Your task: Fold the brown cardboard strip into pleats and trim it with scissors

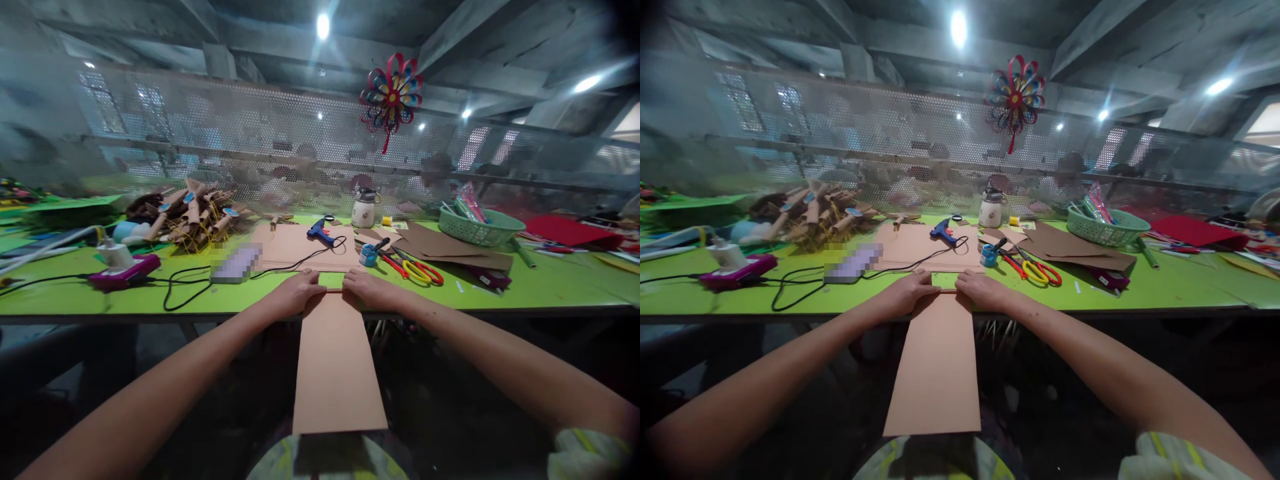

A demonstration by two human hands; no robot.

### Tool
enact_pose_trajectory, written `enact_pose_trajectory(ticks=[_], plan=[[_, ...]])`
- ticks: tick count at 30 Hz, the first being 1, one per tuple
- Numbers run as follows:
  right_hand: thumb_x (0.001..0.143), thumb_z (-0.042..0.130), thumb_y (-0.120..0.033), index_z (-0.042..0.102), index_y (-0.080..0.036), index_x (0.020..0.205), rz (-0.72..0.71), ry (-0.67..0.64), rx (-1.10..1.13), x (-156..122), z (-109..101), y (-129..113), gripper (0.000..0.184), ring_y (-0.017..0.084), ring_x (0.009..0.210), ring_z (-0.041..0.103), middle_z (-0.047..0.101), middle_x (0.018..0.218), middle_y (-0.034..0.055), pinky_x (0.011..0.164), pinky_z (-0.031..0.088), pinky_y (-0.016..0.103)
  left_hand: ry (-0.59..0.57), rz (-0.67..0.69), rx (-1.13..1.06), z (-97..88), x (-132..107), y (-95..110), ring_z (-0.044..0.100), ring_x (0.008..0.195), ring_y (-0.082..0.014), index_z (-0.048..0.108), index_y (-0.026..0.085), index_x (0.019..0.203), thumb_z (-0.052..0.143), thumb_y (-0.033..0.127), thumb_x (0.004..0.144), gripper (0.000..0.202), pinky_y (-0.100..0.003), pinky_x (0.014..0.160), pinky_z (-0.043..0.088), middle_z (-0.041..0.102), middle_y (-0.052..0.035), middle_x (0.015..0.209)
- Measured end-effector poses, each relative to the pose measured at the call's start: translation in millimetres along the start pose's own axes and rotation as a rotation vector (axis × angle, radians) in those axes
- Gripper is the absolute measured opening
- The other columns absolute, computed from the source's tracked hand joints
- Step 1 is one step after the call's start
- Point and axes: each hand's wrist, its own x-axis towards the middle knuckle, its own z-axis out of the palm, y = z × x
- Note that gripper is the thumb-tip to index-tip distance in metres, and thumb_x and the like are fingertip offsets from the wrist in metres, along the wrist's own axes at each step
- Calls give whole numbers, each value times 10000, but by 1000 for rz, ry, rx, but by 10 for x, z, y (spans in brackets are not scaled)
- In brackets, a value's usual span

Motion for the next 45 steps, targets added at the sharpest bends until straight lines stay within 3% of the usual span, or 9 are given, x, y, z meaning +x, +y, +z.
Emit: enact_pose_trajectory(ticks=[14,19,22,26,30,34,37,40,45], plan=[[870,484,-76,612,-117,1009,-93,101,-128,-138,117,-16,193,213,914,453,571,915,100,771,403,305,-89,34,78,-148,31,78,505,786,-208,667,164,1061,444,153,874,291,-297,685,380,560,-108,858],[864,499,-76,619,-105,977,-64,119,-172,-126,140,-54,168,219,895,450,569,888,104,736,406,309,-258,-211,-157,-244,310,-27,489,632,-148,715,174,727,494,187,783,229,-249,574,323,576,-47,709],[865,508,-85,627,-100,931,-75,140,-192,-124,177,-45,137,222,876,447,567,871,105,715,409,313,-268,-398,-235,-185,505,-72,435,543,-134,689,150,654,456,273,801,301,-246,523,284,547,-25,569],[883,492,-98,633,-99,908,-81,189,-178,-156,223,-26,143,217,846,453,566,838,99,700,419,311,-279,-440,-257,-34,625,-50,424,544,-136,681,153,673,487,271,754,241,-244,521,266,551,-19,548],[911,426,-95,619,-97,972,-73,336,-160,-223,257,-43,202,218,861,452,567,868,112,745,441,336,-304,-448,-334,-12,597,-19,441,570,-133,646,155,688,471,277,773,230,-234,534,279,549,-9,586],[921,387,-85,582,-83,1076,-83,525,-147,-281,283,-70,249,229,903,454,573,936,137,805,457,384,-320,-464,-466,-170,503,-6,357,525,-109,526,149,579,422,431,836,395,-233,504,251,424,22,535],[919,383,-81,561,-92,1123,-96,613,-134,-299,292,-85,271,238,924,461,577,970,150,814,467,413,-320,-533,-742,-283,434,51,329,534,-104,479,151,569,488,584,772,479,-233,508,248,385,34,540],[913,395,-78,560,-116,1143,-93,663,-117,-290,291,-119,285,244,946,474,577,999,153,822,473,427,-331,-567,-1023,-307,374,152,394,587,-118,536,141,661,554,666,685,526,-232,551,301,466,22,612],[902,433,-95,590,-169,1124,4,728,5,-262,247,-241,281,240,990,491,569,1031,136,846,477,423,-176,-549,-1110,-270,278,267,310,538,-83,465,148,623,590,650,666,520,-214,519,247,360,52,572]])
